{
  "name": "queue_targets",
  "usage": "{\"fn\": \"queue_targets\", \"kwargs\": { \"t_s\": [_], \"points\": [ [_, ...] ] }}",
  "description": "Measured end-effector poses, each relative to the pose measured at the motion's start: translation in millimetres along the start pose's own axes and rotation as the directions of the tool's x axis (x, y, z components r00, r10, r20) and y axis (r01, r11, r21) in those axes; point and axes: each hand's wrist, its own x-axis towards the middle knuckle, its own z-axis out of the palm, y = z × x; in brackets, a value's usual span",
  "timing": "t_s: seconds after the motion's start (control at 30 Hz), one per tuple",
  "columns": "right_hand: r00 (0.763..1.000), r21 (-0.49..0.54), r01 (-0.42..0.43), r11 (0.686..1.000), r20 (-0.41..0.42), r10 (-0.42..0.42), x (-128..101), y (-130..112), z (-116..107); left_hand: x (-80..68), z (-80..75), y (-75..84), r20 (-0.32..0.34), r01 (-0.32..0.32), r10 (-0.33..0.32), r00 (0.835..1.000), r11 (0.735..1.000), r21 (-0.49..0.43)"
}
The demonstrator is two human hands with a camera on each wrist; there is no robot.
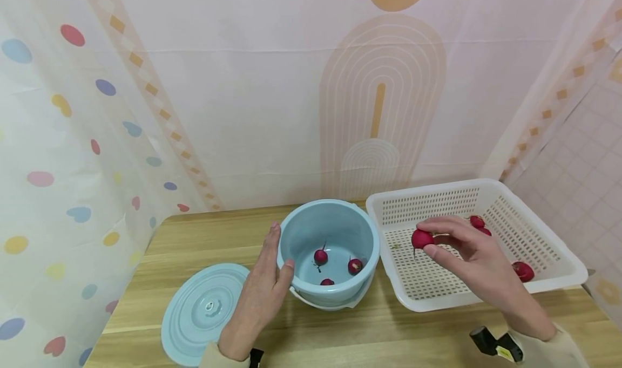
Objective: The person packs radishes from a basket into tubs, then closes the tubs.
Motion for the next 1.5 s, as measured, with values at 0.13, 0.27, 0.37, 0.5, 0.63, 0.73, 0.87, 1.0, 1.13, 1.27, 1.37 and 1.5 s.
{"fn": "queue_targets", "kwargs": {
  "t_s": [0.13,0.27,0.37,0.5,0.63,0.73,0.87,1.0,1.13,1.27,1.37,1.5],
  "points": [
    [1.0,0.024,0.007,1.0,-0.002,-0.007,3.1,-1.1,6.3,0.0,-0.1,0.1,0.003,0.002,-0.002,1.0,1.0,-0.003],
    [1.0,0.021,-0.005,1.0,-0.002,0.005,5.6,-1.8,13.2,-0.7,-0.2,0.1,0.004,0.002,-0.002,1.0,1.0,-0.012],
    [1.0,0.024,-0.024,0.999,-0.003,0.024,7.7,-2.6,18.6,-1.2,0.3,-0.4,0.002,0.004,-0.004,1.0,1.0,-0.011],
    [0.999,0.022,-0.036,0.999,-0.007,0.036,10.5,-4.4,26.4,-1.1,1.0,-0.9,0.0,-0.003,0.003,1.0,1.0,-0.004],
    [0.999,0.024,-0.043,0.999,-0.003,0.043,14.2,-7.2,34.8,-0.6,1.0,-1.1,0.0,-0.011,0.011,1.0,1.0,-0.003],
    [0.999,0.031,-0.046,0.998,-0.003,0.046,17.5,-8.8,41.5,-0.3,1.1,-1.5,0.001,-0.013,0.013,1.0,1.0,-0.003],
    [0.999,-0.011,-0.035,0.999,-0.018,0.035,22.1,-9.4,50.4,-0.4,0.9,-1.6,-0.001,-0.019,0.019,1.0,1.0,-0.003],
    [1.0,-0.099,0.0,0.995,-0.014,-0.001,26.8,-7.6,58.9,-0.4,1.0,-1.7,-0.003,-0.028,0.028,1.0,1.0,0.003],
    [0.998,-0.206,0.068,0.976,0.021,-0.065,30.5,-3.3,67.5,0.1,1.0,-1.6,-0.003,-0.029,0.029,1.0,1.0,0.003],
    [0.993,-0.28,0.119,0.952,0.058,-0.107,32.7,3.3,77.3,0.2,0.9,-1.6,0.002,-0.021,0.021,1.0,1.0,0.003],
    [0.989,-0.31,0.145,0.94,0.082,-0.125,34.1,8.0,84.9,0.0,0.7,-1.6,0.004,-0.017,0.017,1.0,1.0,0.004],
    [0.981,-0.339,0.187,0.922,0.106,-0.16,36.7,12.7,94.1,0.0,0.0,-1.3,0.006,-0.013,0.013,1.0,1.0,0.005]
  ]
}}
